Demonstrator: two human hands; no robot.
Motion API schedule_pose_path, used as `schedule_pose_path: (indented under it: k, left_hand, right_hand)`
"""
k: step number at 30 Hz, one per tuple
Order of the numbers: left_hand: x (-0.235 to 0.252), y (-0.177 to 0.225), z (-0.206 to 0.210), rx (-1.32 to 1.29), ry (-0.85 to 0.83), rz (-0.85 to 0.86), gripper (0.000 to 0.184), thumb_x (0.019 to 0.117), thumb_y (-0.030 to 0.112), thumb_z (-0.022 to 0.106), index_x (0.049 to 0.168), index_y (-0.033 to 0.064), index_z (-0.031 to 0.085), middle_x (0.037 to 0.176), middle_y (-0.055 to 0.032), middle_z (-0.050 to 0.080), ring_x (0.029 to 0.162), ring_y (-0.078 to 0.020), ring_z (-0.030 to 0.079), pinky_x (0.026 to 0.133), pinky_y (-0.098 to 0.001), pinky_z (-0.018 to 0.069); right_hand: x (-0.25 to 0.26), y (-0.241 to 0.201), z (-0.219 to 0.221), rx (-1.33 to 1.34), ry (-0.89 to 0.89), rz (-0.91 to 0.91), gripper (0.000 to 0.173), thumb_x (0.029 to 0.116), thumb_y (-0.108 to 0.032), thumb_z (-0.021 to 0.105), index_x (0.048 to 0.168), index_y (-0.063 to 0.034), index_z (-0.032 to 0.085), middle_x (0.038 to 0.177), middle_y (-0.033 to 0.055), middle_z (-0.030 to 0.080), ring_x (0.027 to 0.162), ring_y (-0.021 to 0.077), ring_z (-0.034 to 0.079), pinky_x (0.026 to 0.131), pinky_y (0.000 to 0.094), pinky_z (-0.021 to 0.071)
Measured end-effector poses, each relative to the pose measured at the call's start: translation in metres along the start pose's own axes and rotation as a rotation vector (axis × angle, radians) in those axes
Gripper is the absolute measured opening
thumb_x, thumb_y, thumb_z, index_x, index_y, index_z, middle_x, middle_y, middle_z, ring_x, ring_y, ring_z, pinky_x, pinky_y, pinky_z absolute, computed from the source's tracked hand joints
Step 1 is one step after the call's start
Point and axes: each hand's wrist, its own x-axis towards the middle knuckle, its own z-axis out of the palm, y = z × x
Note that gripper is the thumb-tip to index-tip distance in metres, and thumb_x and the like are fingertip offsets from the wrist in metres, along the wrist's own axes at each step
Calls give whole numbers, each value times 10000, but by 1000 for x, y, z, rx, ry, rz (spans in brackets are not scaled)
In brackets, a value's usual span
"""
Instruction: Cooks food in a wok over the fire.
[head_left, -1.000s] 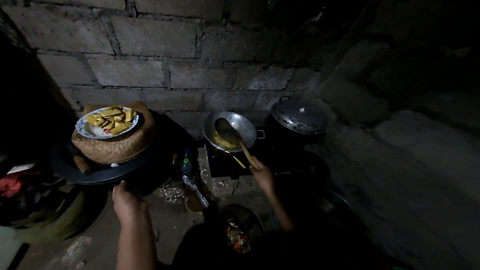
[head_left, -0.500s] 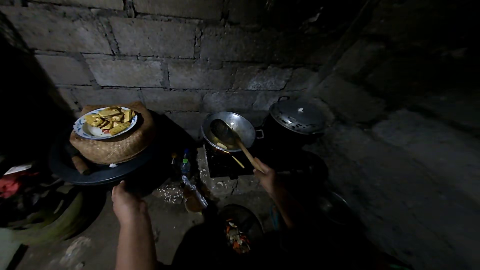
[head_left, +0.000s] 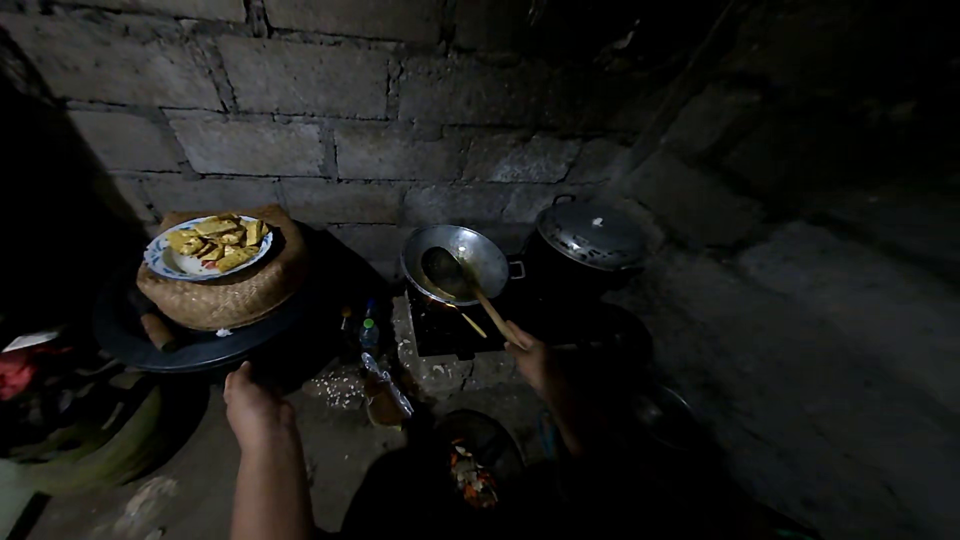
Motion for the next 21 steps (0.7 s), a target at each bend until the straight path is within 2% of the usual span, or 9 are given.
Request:
schedule_pose_path:
  k: [4,7,9,11,13,16,18,21]
  left_hand:
    - [1,-1,-1,-3,3,-4,402,1084,214,423,1448,44,437,1291,-148,571,1089,-206,595,875,-413,524]
    - [3,-2,-3,2,-2,15,372,1086,222,413,1407,40,458,1219,-128,584,1015,-176,603,832,-380,533]
    - [3,-3,-2,8,1,15,352,1083,228,415,1380,48,470,1169,-113,584,966,-163,602,796,-368,534]
    - [2,-3,0,10,5,1,380,1081,231,424,1410,45,461,1223,-137,582,1028,-193,599,834,-398,532]
    - [1,-3,2,20,8,-9,398,1083,230,419,1435,47,445,1260,-147,576,1060,-206,596,858,-406,525]
    - [0,-3,3,20,2,-2,378,1083,217,419,1411,32,459,1237,-147,580,1048,-197,598,854,-397,527]
    - [1,-5,2,23,-15,10,358,1083,213,410,1383,28,471,1205,-138,582,1023,-189,599,843,-389,527]
    - [3,-5,1,24,-24,12,347,1084,218,410,1372,35,474,1179,-130,586,994,-180,603,820,-384,534]
  right_hand:
    - [6,0,4,49,19,-18,517,1065,-94,534,1571,-98,426,1571,154,476,1390,267,525,1131,436,436]
    - [7,-5,2,80,87,-76,522,1063,-85,531,1573,-83,418,1553,173,494,1369,278,545,1122,437,445]
    - [12,-9,-1,99,119,-109,531,1067,-90,527,1582,-82,399,1581,160,464,1416,258,505,1157,421,419]
    - [22,-14,-3,84,126,-92,541,1077,-111,514,1599,-101,372,1598,152,442,1424,260,494,1158,432,414]
    - [35,-17,-1,25,131,-63,540,1085,-139,499,1607,-122,364,1570,164,474,1381,287,533,1125,462,440]
    - [54,-19,8,-90,142,-41,519,1090,-169,476,1600,-136,384,1478,191,558,1269,325,605,1051,501,484]
    - [63,-22,16,-202,135,-30,524,1096,-186,456,1611,-153,366,1468,205,567,1316,358,584,1100,534,456]
    - [74,-23,29,-351,124,-36,524,1098,-198,432,1616,-171,357,1463,211,561,1327,377,566,1108,539,450]
